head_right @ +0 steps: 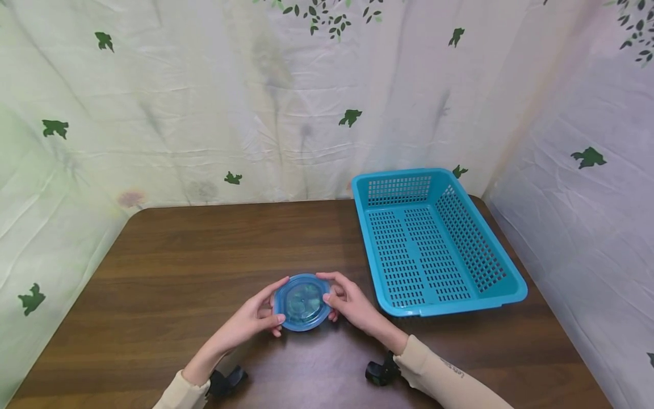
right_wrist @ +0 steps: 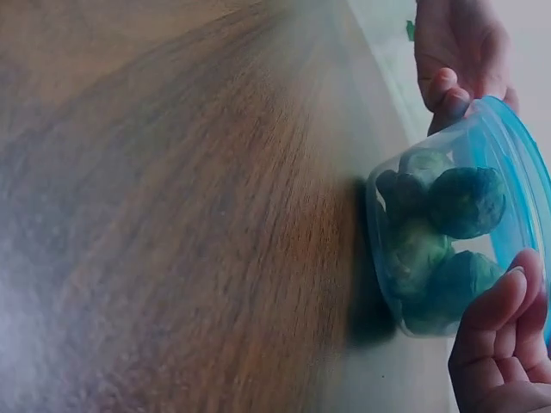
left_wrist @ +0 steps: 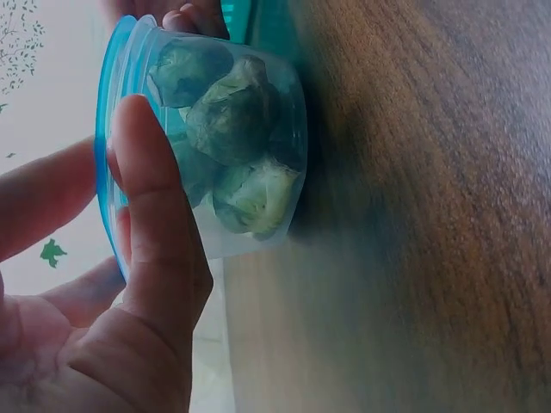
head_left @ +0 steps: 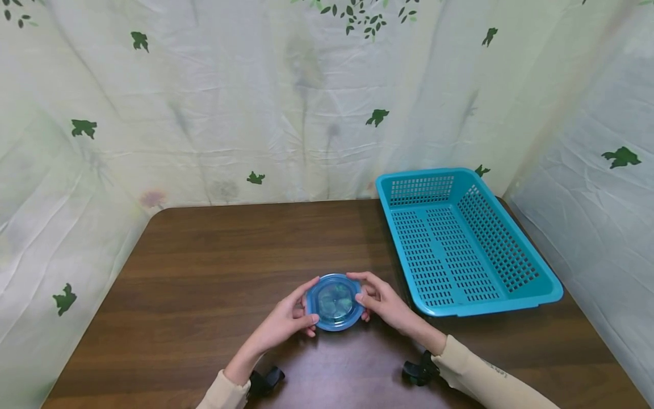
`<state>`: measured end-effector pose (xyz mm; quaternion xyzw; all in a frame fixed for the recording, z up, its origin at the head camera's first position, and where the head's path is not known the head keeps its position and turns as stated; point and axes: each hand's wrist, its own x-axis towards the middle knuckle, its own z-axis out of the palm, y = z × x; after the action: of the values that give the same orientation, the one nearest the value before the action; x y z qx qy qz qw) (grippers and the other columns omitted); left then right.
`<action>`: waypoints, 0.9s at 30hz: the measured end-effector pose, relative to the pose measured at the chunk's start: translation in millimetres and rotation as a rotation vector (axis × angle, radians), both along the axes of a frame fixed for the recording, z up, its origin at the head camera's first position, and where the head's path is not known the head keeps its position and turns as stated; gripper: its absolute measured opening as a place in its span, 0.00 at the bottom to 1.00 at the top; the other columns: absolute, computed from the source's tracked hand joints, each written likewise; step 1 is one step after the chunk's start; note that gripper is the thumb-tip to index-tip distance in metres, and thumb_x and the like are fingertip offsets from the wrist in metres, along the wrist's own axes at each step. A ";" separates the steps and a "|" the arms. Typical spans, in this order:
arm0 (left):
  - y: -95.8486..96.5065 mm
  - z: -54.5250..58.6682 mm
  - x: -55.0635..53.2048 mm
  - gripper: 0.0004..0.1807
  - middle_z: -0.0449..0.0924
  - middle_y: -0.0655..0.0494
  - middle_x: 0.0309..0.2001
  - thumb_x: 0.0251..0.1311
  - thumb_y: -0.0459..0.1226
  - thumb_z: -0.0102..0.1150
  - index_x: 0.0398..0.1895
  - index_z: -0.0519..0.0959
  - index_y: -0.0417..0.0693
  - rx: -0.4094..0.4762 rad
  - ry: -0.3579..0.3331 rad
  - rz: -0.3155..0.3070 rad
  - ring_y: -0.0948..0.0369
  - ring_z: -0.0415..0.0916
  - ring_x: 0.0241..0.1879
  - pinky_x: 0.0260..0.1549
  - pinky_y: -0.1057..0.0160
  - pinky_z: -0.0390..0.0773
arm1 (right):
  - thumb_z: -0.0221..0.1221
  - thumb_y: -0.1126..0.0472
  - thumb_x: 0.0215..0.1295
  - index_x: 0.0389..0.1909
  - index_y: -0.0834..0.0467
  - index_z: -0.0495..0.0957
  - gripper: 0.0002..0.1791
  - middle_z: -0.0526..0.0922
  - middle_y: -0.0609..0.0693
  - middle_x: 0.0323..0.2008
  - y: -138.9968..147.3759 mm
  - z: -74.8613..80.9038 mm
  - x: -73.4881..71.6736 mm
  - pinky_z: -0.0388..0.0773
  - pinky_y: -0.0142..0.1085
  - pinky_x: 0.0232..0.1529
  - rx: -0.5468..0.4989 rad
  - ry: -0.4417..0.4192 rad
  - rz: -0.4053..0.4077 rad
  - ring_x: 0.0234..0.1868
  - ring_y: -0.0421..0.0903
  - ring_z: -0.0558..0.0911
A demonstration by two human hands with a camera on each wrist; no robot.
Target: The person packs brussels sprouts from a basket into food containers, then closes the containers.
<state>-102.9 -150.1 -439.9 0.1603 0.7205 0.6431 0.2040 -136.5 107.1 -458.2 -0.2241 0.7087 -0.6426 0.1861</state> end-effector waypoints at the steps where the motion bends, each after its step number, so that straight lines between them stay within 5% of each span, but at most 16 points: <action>1: 0.0 -0.1 -0.2 0.39 0.64 0.47 0.32 0.62 0.26 0.57 0.74 0.51 0.40 0.003 -0.004 -0.001 0.57 0.78 0.28 0.32 0.48 0.80 | 0.51 0.66 0.72 0.67 0.64 0.62 0.24 0.75 0.53 0.24 -0.1 -0.3 -0.1 0.77 0.34 0.27 -0.008 0.001 0.001 0.24 0.44 0.76; 15: 3.6 -1.6 -0.1 0.39 0.65 0.48 0.30 0.61 0.23 0.56 0.74 0.50 0.37 0.011 0.015 -0.004 0.58 0.78 0.27 0.32 0.51 0.81 | 0.53 0.66 0.69 0.64 0.68 0.64 0.24 0.70 0.51 0.20 -4.7 -1.5 2.7 0.75 0.33 0.25 -0.034 -0.020 -0.090 0.21 0.44 0.74; 21: 4.9 -0.3 -4.1 0.40 0.65 0.49 0.26 0.57 0.18 0.55 0.73 0.51 0.33 0.083 -0.070 0.029 0.59 0.77 0.22 0.29 0.55 0.82 | 0.54 0.65 0.70 0.65 0.65 0.65 0.24 0.69 0.50 0.19 -4.7 -3.0 3.7 0.77 0.34 0.26 -0.016 -0.017 -0.089 0.22 0.44 0.75; 27: 5.0 7.3 -6.5 0.41 0.67 0.49 0.23 0.56 0.20 0.58 0.73 0.53 0.37 0.012 -0.109 0.033 0.57 0.77 0.21 0.29 0.55 0.82 | 0.55 0.65 0.69 0.68 0.62 0.61 0.28 0.73 0.53 0.24 -0.5 -0.1 2.8 0.78 0.37 0.28 0.090 0.036 -0.018 0.25 0.47 0.77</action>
<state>-109.4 -145.1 -432.6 0.1144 0.7070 0.6584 0.2315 -133.7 106.6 -458.3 -0.2204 0.7422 -0.6075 0.1776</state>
